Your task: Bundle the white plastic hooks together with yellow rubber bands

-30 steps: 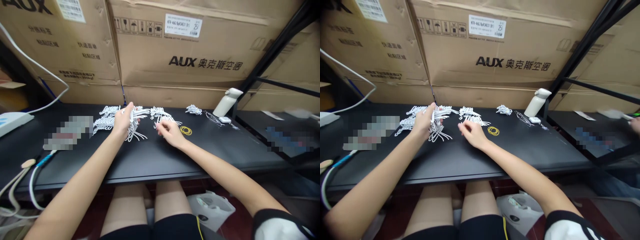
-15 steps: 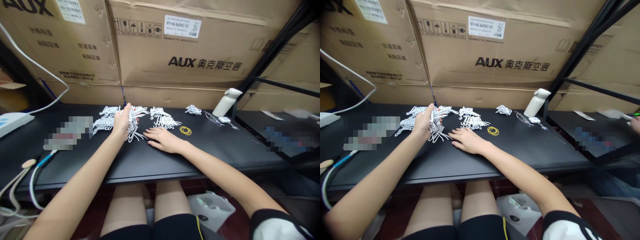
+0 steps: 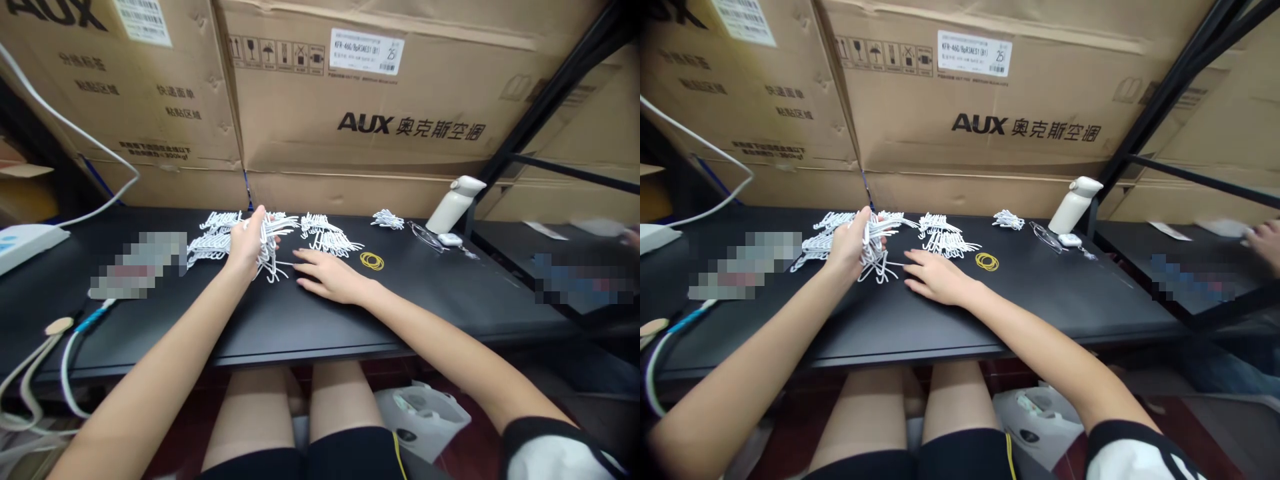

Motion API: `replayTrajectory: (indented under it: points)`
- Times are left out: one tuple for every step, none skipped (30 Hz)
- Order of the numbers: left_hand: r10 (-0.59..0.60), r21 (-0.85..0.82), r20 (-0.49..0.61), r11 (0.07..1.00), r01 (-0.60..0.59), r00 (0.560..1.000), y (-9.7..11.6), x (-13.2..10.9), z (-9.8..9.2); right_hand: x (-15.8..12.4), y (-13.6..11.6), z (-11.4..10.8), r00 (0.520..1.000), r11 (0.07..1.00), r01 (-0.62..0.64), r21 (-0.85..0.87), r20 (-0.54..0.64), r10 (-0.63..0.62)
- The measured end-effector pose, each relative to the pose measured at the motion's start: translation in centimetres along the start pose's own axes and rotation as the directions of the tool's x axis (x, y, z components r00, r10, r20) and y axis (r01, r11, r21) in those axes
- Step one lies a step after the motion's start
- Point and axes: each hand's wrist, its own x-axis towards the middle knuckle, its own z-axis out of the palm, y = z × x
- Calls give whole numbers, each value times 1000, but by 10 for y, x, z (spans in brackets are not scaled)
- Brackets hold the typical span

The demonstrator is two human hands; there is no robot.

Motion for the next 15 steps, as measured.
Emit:
replayTrajectory:
  points:
    - [-2, 3, 2, 1000, 2, 1000, 0, 0, 0, 1, -2, 2, 1000, 1000, 12, -2, -3, -12]
    - [-5, 6, 5, 1000, 5, 1000, 0, 0, 0, 2, -5, 3, 1000, 1000, 27, 4, 10, -27]
    - [-6, 8, 4, 1000, 6, 1000, -1, 0, 0, 3, -7, 5, 999, 999, 40, 14, 35, -40]
    - [-7, 9, 1, 1000, 7, 1000, -1, 0, 0, 4, -9, 5, 997, 999, 44, 23, 57, -45]
    - [-7, 9, -1, 1000, 7, 1000, -1, 0, 0, 4, -9, 5, 997, 999, 40, 29, 72, -42]
    - [-6, 10, -3, 1000, 6, 1000, 0, 0, 0, 4, -9, 4, 996, 999, 33, 31, 76, -35]
    - [-5, 10, -4, 1000, 5, 1000, 0, 0, 0, 4, -8, 3, 997, 999, 19, 33, 71, -22]
    - [-4, 12, -2, 1000, 4, 1000, 0, 0, 0, 3, -7, 1, 998, 999, -6, 37, 55, 4]
    - [-5, 15, 1, 1000, 5, 1000, 0, 0, 0, 2, -5, -1, 999, 998, -43, 46, 35, 41]
    - [-4, 20, 2, 1000, 4, 1000, 0, 0, 0, 1, -3, -3, 996, 994, -90, 57, 10, 89]
    - [-4, 25, 1, 1000, 4, 1000, 0, -1, 0, -1, -1, -4, 990, 988, -140, 66, -17, 141]
    - [-2, 30, -3, 1000, 3, 1000, 0, -1, 1, -2, 1, -5, 981, 980, -187, 68, -43, 190]
    - [-2, 36, -7, 999, 2, 1000, 1, -1, 1, -3, 2, -5, 971, 972, -226, 62, -62, 230]
    - [-1, 39, -10, 999, 2, 1000, 1, -1, 1, -4, 3, -4, 964, 966, -252, 50, -68, 255]
    - [-1, 41, -11, 999, 2, 1000, 1, -1, 1, -4, 4, -3, 960, 962, -269, 42, -63, 271]
